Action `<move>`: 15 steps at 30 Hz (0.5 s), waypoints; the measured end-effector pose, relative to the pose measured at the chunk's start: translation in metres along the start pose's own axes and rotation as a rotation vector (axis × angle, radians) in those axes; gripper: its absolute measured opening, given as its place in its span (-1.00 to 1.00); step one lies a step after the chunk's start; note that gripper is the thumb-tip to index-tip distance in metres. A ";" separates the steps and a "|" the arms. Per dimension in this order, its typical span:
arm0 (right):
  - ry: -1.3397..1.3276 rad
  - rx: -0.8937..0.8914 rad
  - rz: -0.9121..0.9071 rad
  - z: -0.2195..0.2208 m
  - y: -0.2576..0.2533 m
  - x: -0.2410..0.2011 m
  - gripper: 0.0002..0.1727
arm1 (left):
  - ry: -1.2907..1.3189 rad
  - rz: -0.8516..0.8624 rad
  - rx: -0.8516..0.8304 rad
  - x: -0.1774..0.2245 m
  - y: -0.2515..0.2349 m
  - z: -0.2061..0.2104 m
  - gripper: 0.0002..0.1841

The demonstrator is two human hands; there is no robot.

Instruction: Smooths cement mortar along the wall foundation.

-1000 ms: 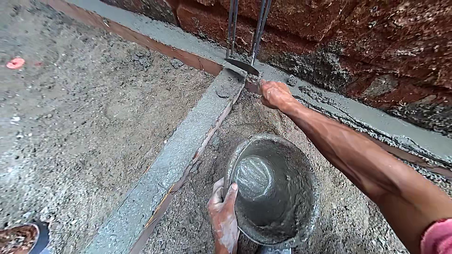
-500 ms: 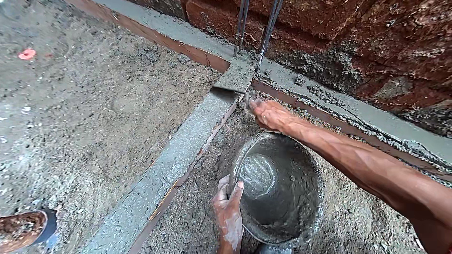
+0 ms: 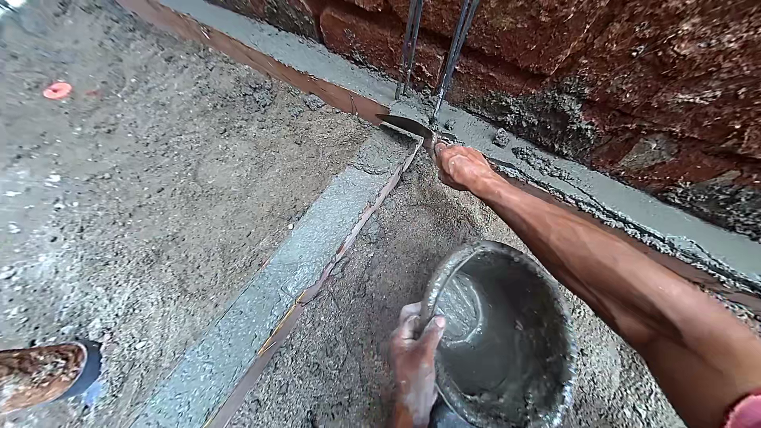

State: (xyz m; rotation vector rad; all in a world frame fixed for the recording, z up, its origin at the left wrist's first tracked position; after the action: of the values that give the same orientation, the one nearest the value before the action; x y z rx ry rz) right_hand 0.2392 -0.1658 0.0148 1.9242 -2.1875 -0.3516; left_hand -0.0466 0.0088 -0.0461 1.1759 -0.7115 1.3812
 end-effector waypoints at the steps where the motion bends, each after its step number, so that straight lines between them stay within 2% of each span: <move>1: -0.016 -0.009 0.009 0.002 -0.002 -0.009 -0.56 | -0.010 -0.027 -0.021 -0.007 0.003 0.008 -0.90; 5: -0.067 -0.057 -0.062 0.021 0.038 -0.056 -0.47 | -0.030 -0.106 -0.103 -0.039 0.006 0.043 -0.81; 9: -0.041 -0.024 -0.218 0.048 0.101 -0.085 -0.49 | -0.041 -0.130 -0.140 -0.053 0.003 0.073 -0.80; 12: -0.083 -0.007 -0.240 0.046 0.110 -0.075 -0.53 | -0.043 -0.156 -0.140 -0.063 0.000 0.086 -0.83; 15: -0.129 0.067 -0.085 0.030 0.087 -0.040 -0.57 | -0.035 -0.180 -0.134 -0.067 0.002 0.087 -0.83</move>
State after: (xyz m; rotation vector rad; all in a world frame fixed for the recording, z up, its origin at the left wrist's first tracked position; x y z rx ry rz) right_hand 0.1532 -0.1149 0.0134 2.0897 -2.2284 -0.4330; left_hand -0.0362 -0.0949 -0.0798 1.1317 -0.6943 1.1487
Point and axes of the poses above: each hand's wrist, its own y-axis away from the middle knuckle, its own z-axis out of the palm, x = y × z, the point moved 9 cm from there along -y, towards the middle knuckle, and after that the axes turned 11 degrees about z, right-handed, at the moved point
